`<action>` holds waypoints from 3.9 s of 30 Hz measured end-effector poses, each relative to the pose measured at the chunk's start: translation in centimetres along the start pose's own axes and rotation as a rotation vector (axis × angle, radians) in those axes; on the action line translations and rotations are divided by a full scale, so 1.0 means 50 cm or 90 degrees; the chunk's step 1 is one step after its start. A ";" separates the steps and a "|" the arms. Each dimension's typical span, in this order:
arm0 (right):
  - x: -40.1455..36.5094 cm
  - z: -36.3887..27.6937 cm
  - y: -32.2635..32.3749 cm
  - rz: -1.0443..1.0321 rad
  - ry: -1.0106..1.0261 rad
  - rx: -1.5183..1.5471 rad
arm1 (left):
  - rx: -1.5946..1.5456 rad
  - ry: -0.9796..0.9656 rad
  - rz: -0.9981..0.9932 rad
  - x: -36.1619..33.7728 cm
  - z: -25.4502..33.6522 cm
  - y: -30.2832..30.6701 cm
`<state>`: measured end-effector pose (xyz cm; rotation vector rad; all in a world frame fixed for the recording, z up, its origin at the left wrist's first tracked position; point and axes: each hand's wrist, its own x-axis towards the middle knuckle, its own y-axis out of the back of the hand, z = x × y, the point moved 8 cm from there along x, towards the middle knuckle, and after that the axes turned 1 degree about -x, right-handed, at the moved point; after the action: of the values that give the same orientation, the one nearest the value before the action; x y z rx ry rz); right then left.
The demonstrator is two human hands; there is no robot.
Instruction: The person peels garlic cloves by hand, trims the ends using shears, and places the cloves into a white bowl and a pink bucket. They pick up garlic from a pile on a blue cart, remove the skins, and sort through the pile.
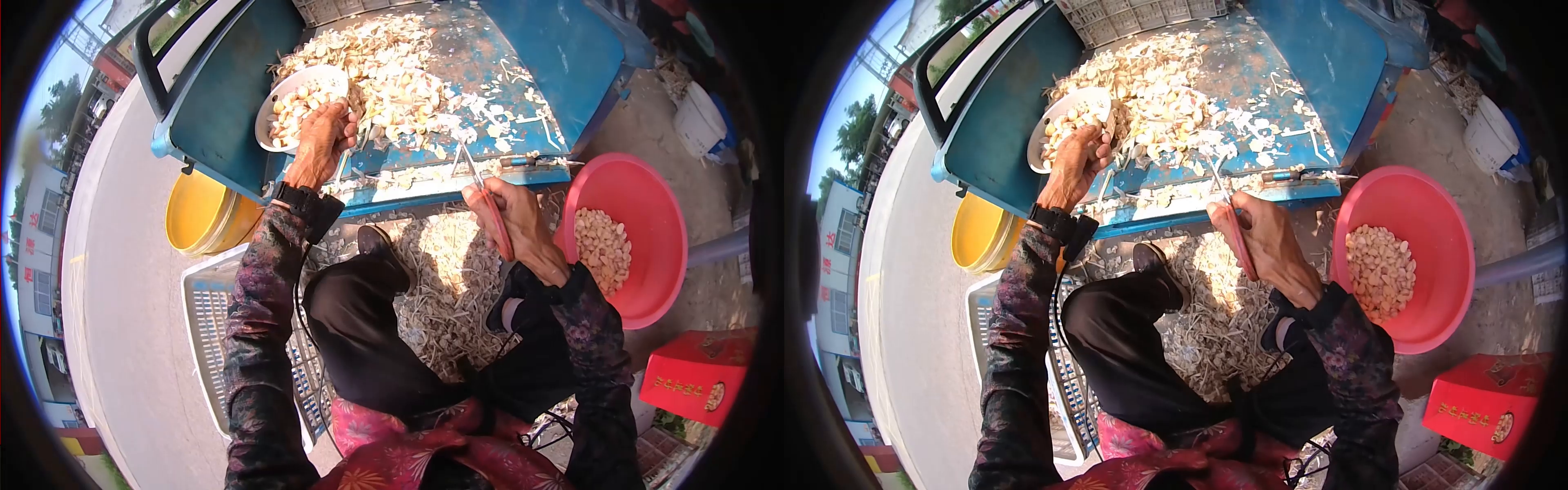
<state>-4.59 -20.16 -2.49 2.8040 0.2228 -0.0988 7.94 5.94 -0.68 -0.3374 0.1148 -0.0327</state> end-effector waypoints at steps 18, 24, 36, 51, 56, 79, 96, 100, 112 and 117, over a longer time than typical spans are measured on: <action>-0.018 -0.049 -0.011 -0.039 0.043 -0.009 | 0.917 -0.363 -0.046 0.103 -0.106 -0.018; -0.011 -0.038 -0.022 -0.027 0.097 -0.001 | 0.098 0.061 -0.002 0.076 -0.106 0.028; -0.031 -0.088 0.012 0.166 0.266 -0.247 | -0.036 0.157 -0.221 -0.105 -0.057 -0.170; -0.031 -0.064 0.017 0.188 0.292 -0.308 | -0.093 0.103 -0.216 -0.128 -0.116 -0.227; -0.023 -0.059 0.008 0.184 0.277 -0.288 | -0.103 0.129 -0.213 -0.129 -0.122 -0.224; -0.031 -0.076 0.005 0.224 0.317 -0.321 | -0.101 0.118 -0.189 -0.136 -0.121 -0.215; -0.005 -0.033 0.029 0.105 0.068 -0.058 | -0.119 0.168 -0.070 -0.114 -0.118 -0.160; -0.013 -0.051 0.040 0.127 0.120 -0.123 | -0.064 0.155 -0.053 -0.050 -0.116 -0.072; -0.017 -0.064 0.020 0.098 0.099 -0.123 | 1.013 -0.368 -0.047 0.125 -0.094 -0.053; -0.017 -0.071 0.016 0.080 0.112 -0.157 | 1.046 -0.406 -0.072 0.090 -0.090 -0.065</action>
<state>-5.14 -19.89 1.20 2.5720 0.0917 0.1929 11.86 1.19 -4.30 1.2914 -0.5617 -0.1156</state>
